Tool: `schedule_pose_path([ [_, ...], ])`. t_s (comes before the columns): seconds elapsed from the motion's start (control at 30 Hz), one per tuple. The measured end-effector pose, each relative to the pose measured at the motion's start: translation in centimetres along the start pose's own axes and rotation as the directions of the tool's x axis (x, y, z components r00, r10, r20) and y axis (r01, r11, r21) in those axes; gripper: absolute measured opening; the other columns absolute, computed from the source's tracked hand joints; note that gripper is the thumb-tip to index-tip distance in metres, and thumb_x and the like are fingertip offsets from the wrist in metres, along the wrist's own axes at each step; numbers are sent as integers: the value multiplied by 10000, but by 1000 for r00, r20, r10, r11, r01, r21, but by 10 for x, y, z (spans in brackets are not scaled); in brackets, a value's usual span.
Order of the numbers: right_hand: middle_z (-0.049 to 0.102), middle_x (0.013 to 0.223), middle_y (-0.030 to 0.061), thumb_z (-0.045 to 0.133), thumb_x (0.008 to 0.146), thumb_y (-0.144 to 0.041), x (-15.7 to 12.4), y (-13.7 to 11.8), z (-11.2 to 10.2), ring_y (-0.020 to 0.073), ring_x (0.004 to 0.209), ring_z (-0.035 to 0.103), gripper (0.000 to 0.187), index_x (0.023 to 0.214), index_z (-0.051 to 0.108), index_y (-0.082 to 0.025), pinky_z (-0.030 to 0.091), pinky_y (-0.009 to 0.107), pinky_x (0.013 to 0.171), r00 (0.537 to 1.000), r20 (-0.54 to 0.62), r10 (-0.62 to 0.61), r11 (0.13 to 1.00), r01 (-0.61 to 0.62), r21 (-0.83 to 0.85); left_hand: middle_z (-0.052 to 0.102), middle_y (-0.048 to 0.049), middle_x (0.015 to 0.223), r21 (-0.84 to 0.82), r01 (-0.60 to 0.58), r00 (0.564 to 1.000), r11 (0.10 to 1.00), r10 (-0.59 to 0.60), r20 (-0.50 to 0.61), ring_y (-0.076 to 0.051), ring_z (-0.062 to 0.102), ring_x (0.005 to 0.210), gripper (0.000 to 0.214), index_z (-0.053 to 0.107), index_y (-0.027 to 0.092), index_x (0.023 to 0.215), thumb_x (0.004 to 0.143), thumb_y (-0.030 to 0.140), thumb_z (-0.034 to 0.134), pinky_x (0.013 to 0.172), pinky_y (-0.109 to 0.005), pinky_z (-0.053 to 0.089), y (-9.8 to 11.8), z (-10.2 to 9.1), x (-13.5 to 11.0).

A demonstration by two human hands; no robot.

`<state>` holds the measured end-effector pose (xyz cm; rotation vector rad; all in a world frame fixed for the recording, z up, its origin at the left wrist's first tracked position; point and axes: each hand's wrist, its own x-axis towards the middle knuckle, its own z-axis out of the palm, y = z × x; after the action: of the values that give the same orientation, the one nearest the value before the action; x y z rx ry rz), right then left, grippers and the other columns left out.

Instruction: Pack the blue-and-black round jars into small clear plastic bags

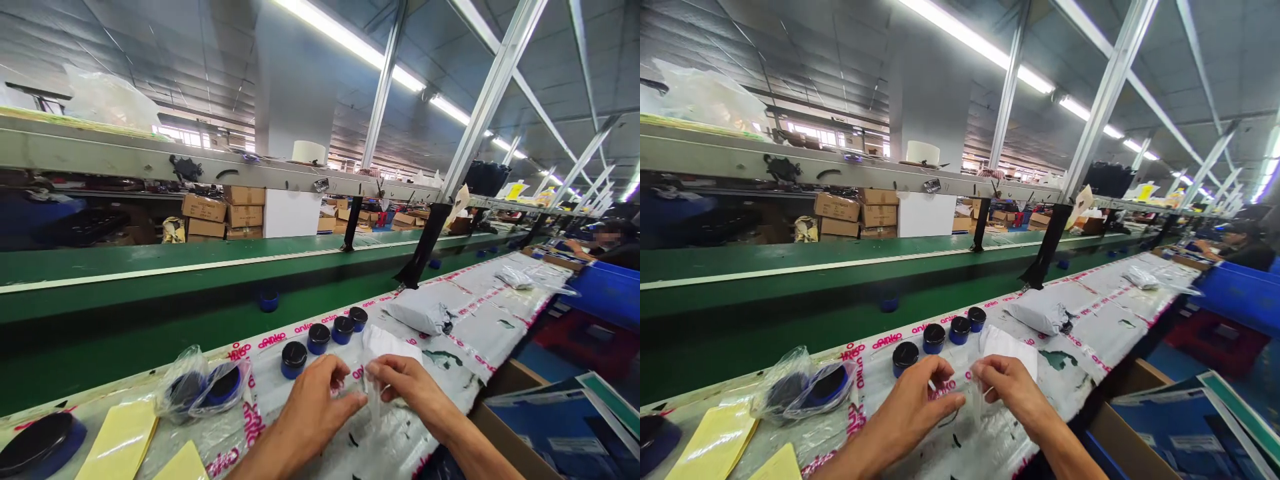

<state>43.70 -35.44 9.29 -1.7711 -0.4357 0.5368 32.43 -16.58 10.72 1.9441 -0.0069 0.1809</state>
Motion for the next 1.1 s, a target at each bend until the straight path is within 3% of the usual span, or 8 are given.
schedule_pose_path([
  [0.13, 596, 667, -21, 793, 726, -469, 6, -22, 36, 123, 630, 513, 337, 725, 626, -176, 425, 228, 562, 992, 112, -64, 986, 46, 159, 613, -32, 779, -208, 113, 994, 972, -112, 16, -165, 551, 696, 478, 569, 159, 875, 763, 620, 635, 644, -281, 428, -6, -2, 23],
  [0.3, 664, 709, 5, 806, 715, -428, 35, -35, 58, 138, 638, 588, 333, 764, 596, -175, 474, 240, 566, 935, 337, -109, 981, 46, 191, 637, -44, 735, -166, 160, 987, 973, -161, 9, -160, 611, 666, 490, 483, 188, 806, 808, 677, 508, 655, -280, 498, -13, -38, 19],
  [0.37, 653, 684, -2, 733, 795, -456, 52, -41, 63, 140, 600, 592, 309, 778, 601, -177, 481, 244, 531, 917, 316, -244, 967, 253, 15, 661, -50, 736, -46, 156, 987, 987, -158, -42, -175, 641, 696, 395, 482, 193, 793, 855, 582, 509, 669, -281, 509, -11, -60, 13],
  [0.47, 640, 654, -6, 594, 923, -422, 81, -54, 75, 142, 561, 584, 269, 816, 632, -179, 466, 246, 507, 817, 191, -544, 737, 574, -357, 661, -36, 752, 268, 144, 975, 953, -91, -202, -199, 628, 727, 203, 537, 187, 785, 869, 368, 580, 689, -303, 475, -3, -94, 6],
  [0.6, 704, 952, 72, 508, 992, -279, 108, -65, 96, 191, 846, 627, 178, 952, 660, -196, 481, 309, 751, 666, 121, -736, 504, 658, -559, 652, -100, 973, 692, 165, 940, 703, 99, -325, -286, 599, 955, 199, 631, 166, 915, 923, 98, 444, 876, -424, 410, 7, -120, 7],
  [0.8, 697, 906, 85, 531, 970, -127, 119, -30, 102, 221, 836, 570, 225, 796, 657, -193, 420, 368, 798, 505, 346, -791, 111, 675, -729, 685, -174, 988, 915, 175, 967, 364, 111, -229, -342, 641, 962, 315, 663, 100, 1050, 892, -28, 422, 883, -478, 444, -18, -91, 20],
  [0.93, 690, 907, 66, 623, 924, -113, 112, -4, 94, 230, 869, 566, 163, 788, 656, -197, 408, 412, 889, 484, 413, -771, -30, 620, -784, 727, -155, 976, 950, 118, 988, 289, 60, -141, -318, 679, 958, 273, 681, 105, 1034, 889, -15, 484, 959, -497, 443, -43, -68, 21],
  [1.1, 697, 1054, 50, 700, 869, -146, 95, 3, 90, 248, 1049, 567, 77, 847, 670, -213, 353, 456, 1043, 493, 428, -757, -80, 580, -811, 743, -140, 976, 956, 77, 995, 284, 40, -92, -305, 696, 958, 259, 679, 121, 1009, 930, 38, 447, 973, -508, 447, -51, -66, 12],
])
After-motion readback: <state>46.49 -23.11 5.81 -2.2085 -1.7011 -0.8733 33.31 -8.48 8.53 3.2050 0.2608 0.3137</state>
